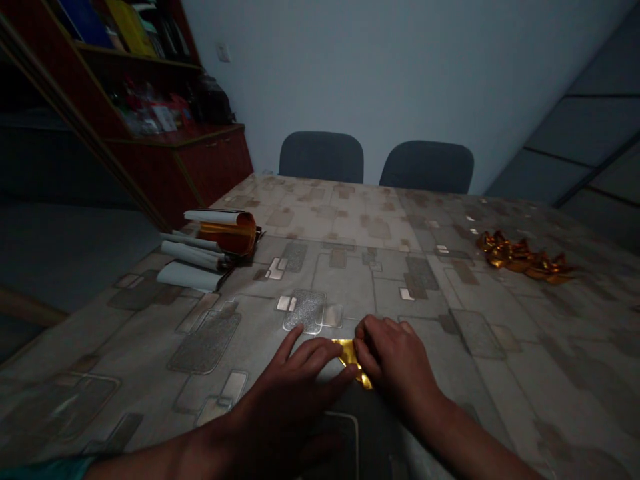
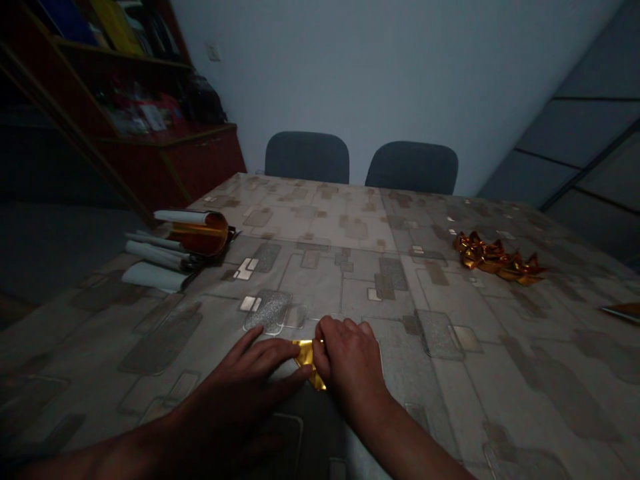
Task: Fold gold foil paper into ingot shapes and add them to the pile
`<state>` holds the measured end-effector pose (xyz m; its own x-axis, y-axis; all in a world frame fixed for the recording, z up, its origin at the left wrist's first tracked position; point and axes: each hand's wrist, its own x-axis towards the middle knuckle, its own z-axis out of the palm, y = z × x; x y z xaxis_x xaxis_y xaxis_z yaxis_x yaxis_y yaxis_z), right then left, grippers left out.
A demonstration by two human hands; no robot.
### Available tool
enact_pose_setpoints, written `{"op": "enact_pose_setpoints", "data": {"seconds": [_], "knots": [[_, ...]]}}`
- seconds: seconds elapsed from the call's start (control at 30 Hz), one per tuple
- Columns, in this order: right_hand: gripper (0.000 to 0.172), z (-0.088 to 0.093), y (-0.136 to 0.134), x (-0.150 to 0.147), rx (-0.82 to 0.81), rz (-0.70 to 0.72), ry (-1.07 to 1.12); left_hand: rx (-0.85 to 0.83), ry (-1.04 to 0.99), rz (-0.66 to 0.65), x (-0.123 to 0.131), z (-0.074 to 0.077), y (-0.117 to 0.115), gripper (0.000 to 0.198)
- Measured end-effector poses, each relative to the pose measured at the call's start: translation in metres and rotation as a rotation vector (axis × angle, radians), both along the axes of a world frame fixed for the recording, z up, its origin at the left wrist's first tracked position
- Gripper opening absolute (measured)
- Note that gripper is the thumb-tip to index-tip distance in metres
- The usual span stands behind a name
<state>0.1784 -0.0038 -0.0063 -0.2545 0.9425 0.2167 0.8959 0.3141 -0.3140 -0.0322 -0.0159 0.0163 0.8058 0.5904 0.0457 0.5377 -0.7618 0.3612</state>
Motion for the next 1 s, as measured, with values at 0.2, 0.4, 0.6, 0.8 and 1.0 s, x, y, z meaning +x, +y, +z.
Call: {"op": "enact_pose_setpoints", "data": {"seconds": [0.2, 0.4, 0.6, 0.8, 1.0], "knots": [[0.006, 0.002, -0.001, -0.003, -0.009, -0.003, -0.098, 0.024, 0.022, 0.000, -0.001, 0.004, 0.000, 0.082], [0.008, 0.006, 0.000, -0.003, -0.069, -0.029, -0.082, 0.082, 0.024, -0.056, -0.004, -0.004, 0.002, 0.070], [0.011, 0.006, 0.003, -0.002, -0.096, -0.037, -0.021, 0.104, 0.043, -0.058, -0.007, -0.006, 0.003, 0.072], [0.006, 0.004, 0.004, 0.003, -0.072, -0.023, -0.029, 0.097, 0.040, -0.035, -0.007, -0.004, -0.001, 0.080], [0.013, 0.020, -0.010, 0.019, -0.050, 0.339, 0.104, 0.094, 0.024, -0.045, -0.008, -0.010, -0.001, 0.082]]}}
